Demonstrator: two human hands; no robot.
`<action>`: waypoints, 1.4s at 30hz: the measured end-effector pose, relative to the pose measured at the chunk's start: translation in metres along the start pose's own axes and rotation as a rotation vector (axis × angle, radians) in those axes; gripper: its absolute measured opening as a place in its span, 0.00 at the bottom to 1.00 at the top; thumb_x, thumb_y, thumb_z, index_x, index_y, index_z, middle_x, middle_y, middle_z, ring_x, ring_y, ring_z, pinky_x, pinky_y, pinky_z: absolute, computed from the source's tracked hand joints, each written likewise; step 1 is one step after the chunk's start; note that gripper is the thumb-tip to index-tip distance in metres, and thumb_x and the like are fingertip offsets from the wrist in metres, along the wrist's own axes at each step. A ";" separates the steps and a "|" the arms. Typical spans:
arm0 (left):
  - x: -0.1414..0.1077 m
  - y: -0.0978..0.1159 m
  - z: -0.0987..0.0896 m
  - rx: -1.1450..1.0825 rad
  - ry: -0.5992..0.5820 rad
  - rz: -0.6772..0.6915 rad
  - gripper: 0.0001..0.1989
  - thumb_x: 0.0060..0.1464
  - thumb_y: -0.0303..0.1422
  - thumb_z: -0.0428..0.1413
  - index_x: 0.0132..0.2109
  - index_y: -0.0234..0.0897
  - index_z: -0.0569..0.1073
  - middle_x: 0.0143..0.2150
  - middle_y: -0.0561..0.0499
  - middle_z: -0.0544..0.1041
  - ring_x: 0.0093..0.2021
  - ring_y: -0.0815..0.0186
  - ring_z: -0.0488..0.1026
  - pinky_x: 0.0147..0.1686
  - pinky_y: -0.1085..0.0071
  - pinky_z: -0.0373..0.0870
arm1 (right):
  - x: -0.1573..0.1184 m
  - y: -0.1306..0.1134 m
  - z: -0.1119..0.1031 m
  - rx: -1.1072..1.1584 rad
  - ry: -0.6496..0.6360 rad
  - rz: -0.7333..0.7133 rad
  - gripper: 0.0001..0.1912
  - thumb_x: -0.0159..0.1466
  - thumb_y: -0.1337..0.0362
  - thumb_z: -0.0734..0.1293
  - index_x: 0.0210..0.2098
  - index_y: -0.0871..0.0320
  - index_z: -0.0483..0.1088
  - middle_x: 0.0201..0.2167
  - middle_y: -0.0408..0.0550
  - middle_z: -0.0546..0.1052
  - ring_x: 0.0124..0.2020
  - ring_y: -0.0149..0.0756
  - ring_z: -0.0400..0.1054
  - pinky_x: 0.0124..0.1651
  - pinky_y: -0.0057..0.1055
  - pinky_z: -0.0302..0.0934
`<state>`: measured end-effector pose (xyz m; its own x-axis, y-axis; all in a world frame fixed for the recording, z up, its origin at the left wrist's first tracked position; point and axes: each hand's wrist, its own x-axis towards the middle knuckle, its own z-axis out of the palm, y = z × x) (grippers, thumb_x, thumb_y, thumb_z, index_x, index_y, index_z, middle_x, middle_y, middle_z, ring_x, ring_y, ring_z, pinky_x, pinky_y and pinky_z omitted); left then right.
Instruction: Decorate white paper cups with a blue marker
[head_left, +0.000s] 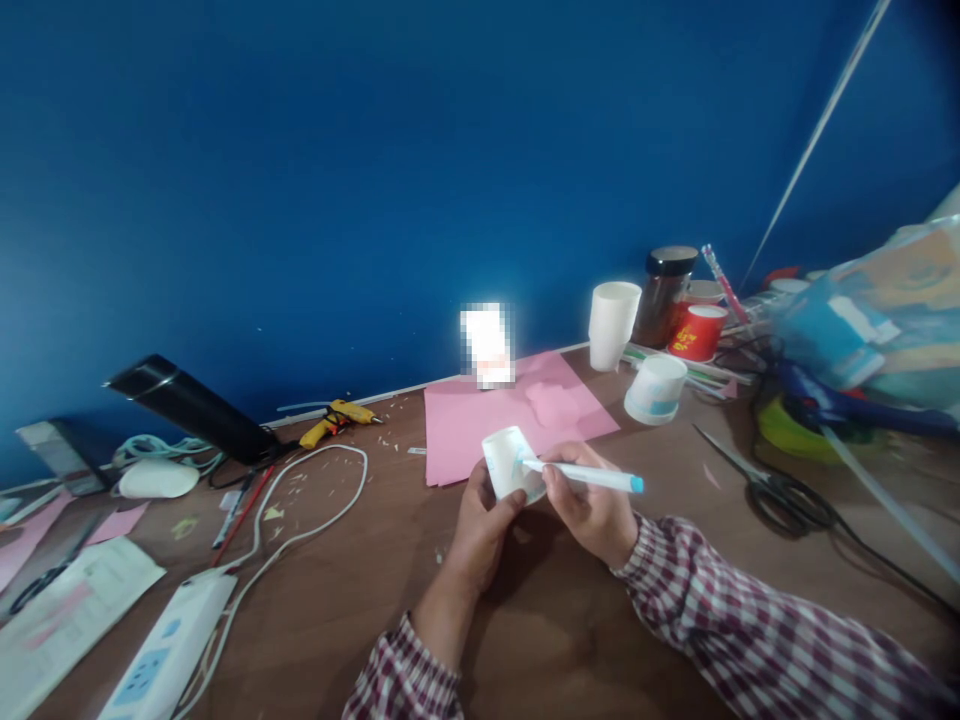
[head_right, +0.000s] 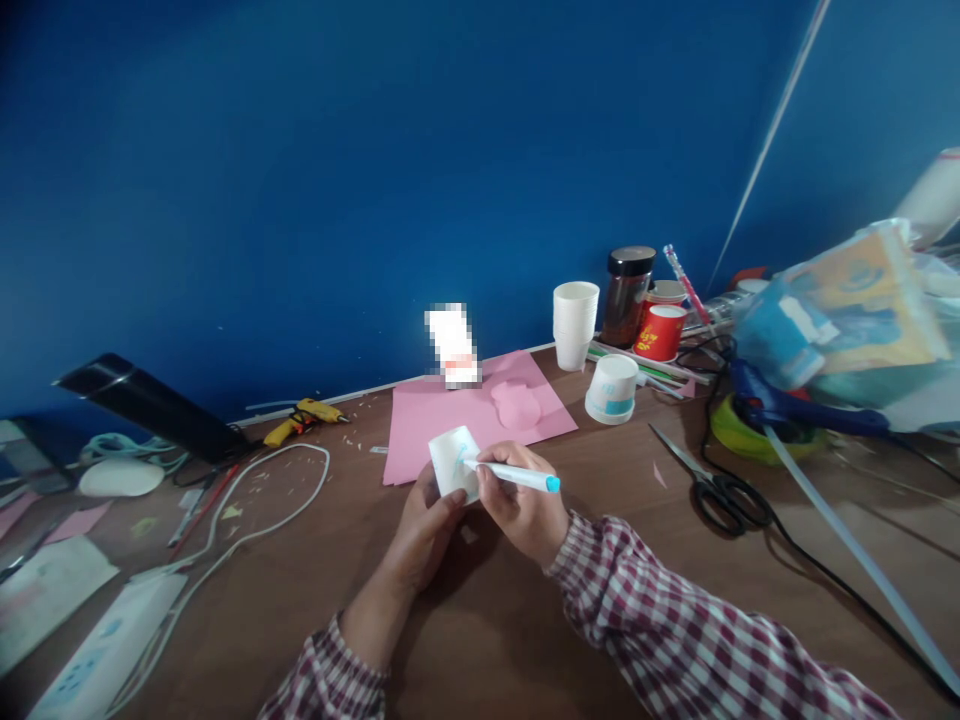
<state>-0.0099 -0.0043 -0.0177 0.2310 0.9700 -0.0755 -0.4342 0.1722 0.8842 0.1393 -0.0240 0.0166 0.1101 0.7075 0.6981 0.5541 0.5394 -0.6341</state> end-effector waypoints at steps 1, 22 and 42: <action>0.000 0.000 0.000 -0.002 0.006 -0.001 0.30 0.41 0.35 0.69 0.52 0.37 0.71 0.49 0.44 0.77 0.49 0.55 0.73 0.54 0.59 0.66 | 0.000 0.000 0.000 -0.003 0.001 0.003 0.04 0.65 0.66 0.63 0.34 0.57 0.69 0.27 0.44 0.76 0.26 0.32 0.72 0.31 0.26 0.66; -0.001 0.004 0.002 -0.036 -0.020 -0.001 0.32 0.41 0.36 0.69 0.54 0.37 0.70 0.49 0.42 0.78 0.52 0.50 0.73 0.56 0.53 0.65 | 0.001 0.005 -0.001 0.037 -0.009 0.119 0.06 0.67 0.62 0.62 0.34 0.56 0.67 0.23 0.42 0.73 0.20 0.31 0.68 0.22 0.25 0.63; -0.001 0.005 0.003 -0.048 -0.021 -0.004 0.31 0.42 0.36 0.68 0.54 0.36 0.70 0.48 0.42 0.79 0.50 0.50 0.75 0.55 0.53 0.66 | 0.003 0.003 -0.002 -0.012 0.010 0.059 0.06 0.66 0.64 0.61 0.32 0.55 0.66 0.23 0.42 0.73 0.22 0.31 0.68 0.25 0.26 0.63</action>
<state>-0.0099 -0.0049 -0.0123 0.2505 0.9657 -0.0686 -0.4741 0.1841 0.8610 0.1433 -0.0210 0.0177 0.1516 0.7334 0.6627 0.5559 0.4911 -0.6707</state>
